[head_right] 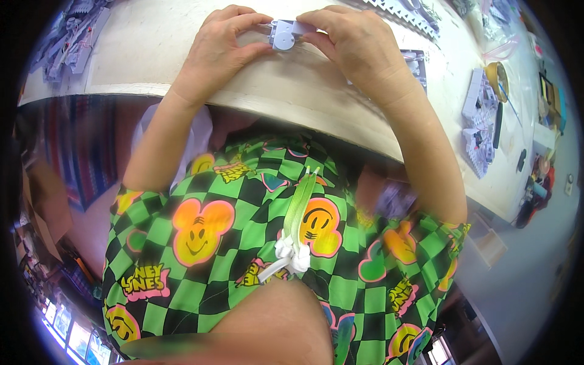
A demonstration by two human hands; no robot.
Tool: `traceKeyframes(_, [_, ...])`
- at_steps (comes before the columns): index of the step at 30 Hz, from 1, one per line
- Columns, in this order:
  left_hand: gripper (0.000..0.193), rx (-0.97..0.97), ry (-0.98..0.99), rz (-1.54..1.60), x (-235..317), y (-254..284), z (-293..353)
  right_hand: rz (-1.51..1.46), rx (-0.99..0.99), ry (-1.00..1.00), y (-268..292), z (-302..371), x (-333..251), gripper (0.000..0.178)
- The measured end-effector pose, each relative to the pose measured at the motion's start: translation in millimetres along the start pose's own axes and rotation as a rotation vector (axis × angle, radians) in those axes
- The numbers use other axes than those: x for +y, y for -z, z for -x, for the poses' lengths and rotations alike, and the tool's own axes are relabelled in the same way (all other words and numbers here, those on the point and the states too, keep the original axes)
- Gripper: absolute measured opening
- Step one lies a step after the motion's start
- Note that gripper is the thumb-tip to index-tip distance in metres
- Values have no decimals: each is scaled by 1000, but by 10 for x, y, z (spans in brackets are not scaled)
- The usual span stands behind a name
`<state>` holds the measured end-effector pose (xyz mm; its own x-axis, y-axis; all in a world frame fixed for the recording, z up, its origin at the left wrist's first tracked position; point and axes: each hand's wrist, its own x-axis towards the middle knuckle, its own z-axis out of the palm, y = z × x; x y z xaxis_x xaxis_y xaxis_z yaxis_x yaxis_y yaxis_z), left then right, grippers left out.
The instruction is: The person assembles toy gun parts, small motors, and wires into plastic housing by hand.
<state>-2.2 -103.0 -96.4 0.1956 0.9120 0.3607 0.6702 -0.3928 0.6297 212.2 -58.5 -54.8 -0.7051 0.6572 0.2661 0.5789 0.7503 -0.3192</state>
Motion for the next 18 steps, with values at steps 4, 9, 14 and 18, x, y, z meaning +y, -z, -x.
traceKeyframes(4, [29, -2, 10, -6, 3, -1, 6, 47, -18, 21, -17, -33, -32, 23])
traceKeyframes(9, [26, -8, 3, -12, -7, -9, 8, 63, -21, 36, -28, -42, -29, 22])
traceKeyframes(14, [25, 22, -17, -26, -5, -26, 29, 154, 2, 112, -39, -46, -48, 21])
traceKeyframes(18, [30, -47, 13, 4, 11, -16, -2, 102, -15, 82, -50, -27, 10, 22])
